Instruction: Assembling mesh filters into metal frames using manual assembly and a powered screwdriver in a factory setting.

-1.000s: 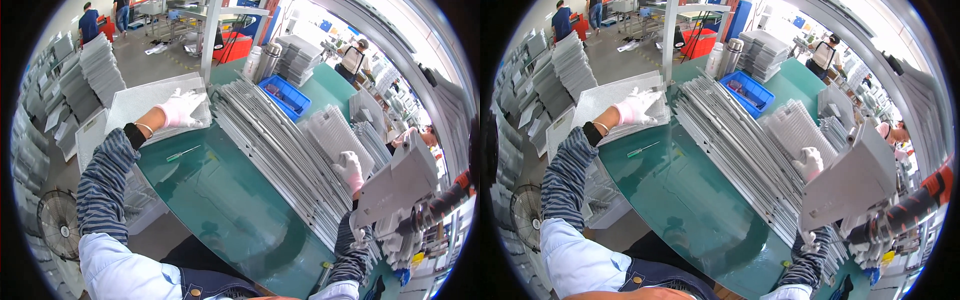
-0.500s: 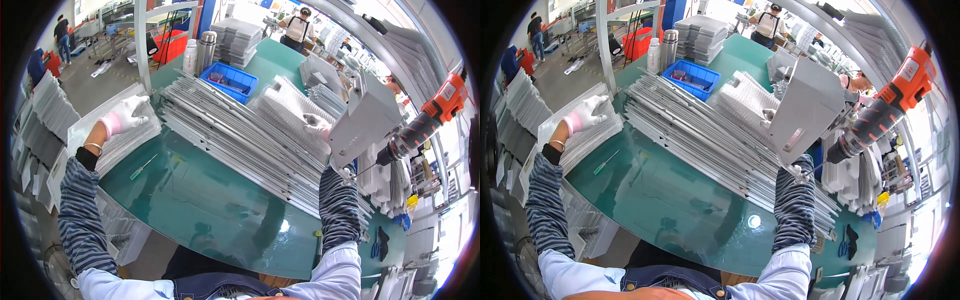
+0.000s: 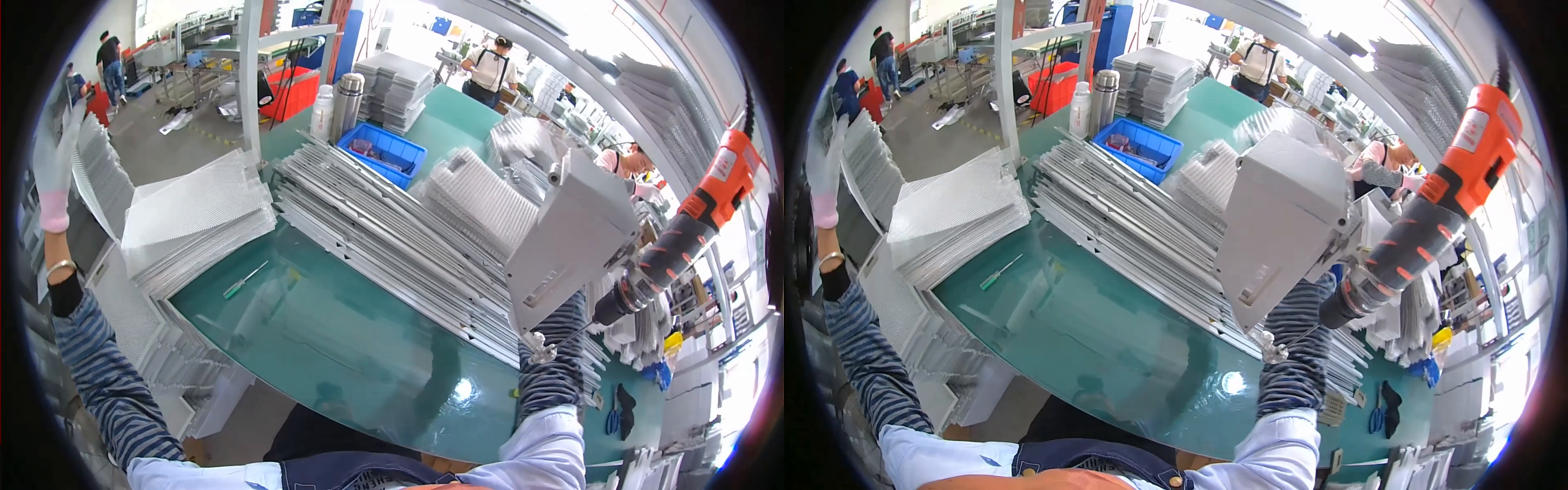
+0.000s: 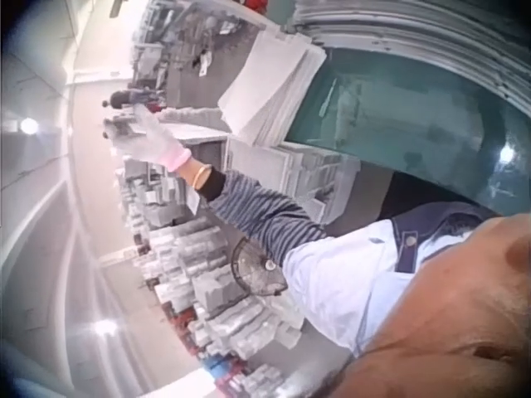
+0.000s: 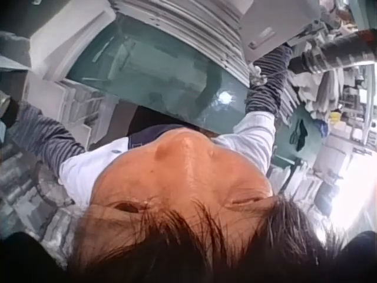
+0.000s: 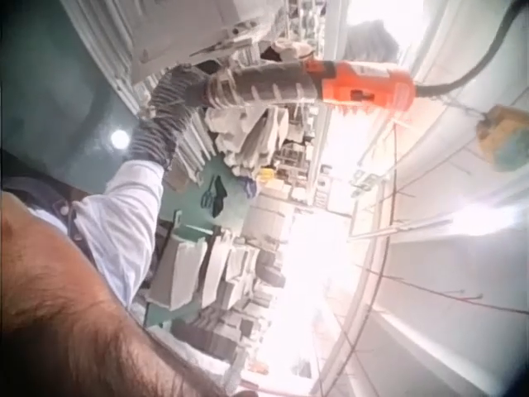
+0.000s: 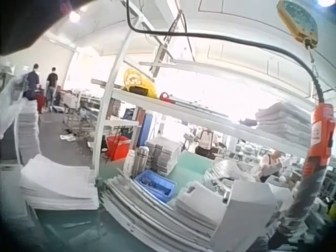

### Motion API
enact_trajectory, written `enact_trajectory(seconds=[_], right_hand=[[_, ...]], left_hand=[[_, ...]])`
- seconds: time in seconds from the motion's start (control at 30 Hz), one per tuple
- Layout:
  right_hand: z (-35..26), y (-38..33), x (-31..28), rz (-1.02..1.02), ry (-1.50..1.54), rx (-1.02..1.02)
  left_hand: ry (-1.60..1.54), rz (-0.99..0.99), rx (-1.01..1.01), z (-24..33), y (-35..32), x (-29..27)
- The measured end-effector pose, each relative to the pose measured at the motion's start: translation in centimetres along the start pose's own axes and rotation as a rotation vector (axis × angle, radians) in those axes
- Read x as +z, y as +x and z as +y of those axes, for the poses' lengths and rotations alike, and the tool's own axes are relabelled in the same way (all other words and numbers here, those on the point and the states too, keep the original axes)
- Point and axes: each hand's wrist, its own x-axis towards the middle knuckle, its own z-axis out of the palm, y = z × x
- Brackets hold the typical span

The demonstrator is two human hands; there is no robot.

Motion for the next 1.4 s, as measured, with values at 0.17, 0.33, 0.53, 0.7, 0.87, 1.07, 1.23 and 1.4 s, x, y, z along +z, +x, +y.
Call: enact_trajectory(seconds=[0.17, 0.33, 0.53, 0.7, 0.87, 1.07, 1.23, 1.4], right_hand=[[-5.1, -2.5, -1.8, 0.182, -0.184, -0.009], [-10.5, -4.8, -2.8, 0.317, -0.334, -0.059], [-2.5, -10.4, -7.1, 0.468, -0.434, -0.163], [-2.7, -18.7, -11.4, 0.577, -0.47, -0.278], [2.1, -38.6, -21.0, 0.971, -0.404, 0.428], [-10.9, -52.5, -28.7, 1.174, -0.064, 0.277], [-30.1, -44.5, -10.5, 0.48, 0.636, 0.693], [-33.4, -42.4, 5.9, 0.159, 1.392, 0.557]], left_hand=[[0.011, 0.038, 0.346, 11.0, -2.7, -3.7], [0.032, -0.24, 0.375, 12.9, -5.4, -2.9], [-0.052, -0.013, 0.217, 10.8, -5.3, -4.9], [-0.266, -0.033, 0.416, 17.5, -8.4, -9.6], [-1.629, -0.366, -0.015, 15.0, -15.6, -8.8], [-2.461, -0.777, -0.956, 31.6, -25.5, 5.2], [-2.454, -1.138, -1.239, 36.0, -34.6, 19.0], [-1.7, -0.871, -0.343, 33.0, -40.5, 26.6]])
